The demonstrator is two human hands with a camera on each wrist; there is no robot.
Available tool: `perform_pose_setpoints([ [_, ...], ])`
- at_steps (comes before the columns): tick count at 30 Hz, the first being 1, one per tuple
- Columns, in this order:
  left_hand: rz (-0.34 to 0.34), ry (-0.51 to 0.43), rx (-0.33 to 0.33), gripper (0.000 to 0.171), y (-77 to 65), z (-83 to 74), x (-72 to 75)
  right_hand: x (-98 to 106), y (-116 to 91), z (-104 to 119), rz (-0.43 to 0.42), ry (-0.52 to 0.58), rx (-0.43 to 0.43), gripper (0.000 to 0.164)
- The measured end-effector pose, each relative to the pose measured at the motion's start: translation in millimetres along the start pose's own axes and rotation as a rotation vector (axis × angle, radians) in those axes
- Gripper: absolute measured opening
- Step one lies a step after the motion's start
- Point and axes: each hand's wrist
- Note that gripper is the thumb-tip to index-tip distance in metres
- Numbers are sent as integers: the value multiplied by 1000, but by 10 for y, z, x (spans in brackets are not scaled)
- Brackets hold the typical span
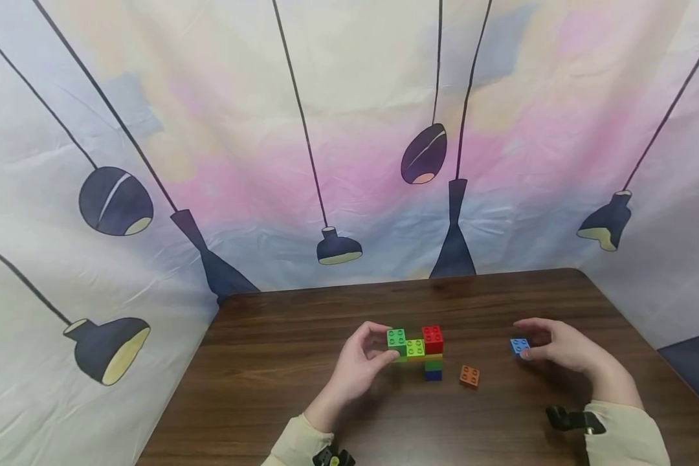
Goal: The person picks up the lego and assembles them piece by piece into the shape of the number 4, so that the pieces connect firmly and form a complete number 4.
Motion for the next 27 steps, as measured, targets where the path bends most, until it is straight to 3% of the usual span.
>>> perform_pose_setpoints([
  [7,3,6,8,37,4,42,3,-68,37,-133,26,15,-52,59],
  [13,-4,11,10,37,-3,47,14,-106,67,-157,19,54,-56,53],
  [27,6,-12,-2,37,15,41,-16,-111,70,-198,-27,23,-46,40],
])
Point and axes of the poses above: each hand's wrist, its own y-axis towards the middle knuckle, its own x-axis out of the back of the hand, z = x × y, and after that the axes turned 2 degrees about -z, right-handed
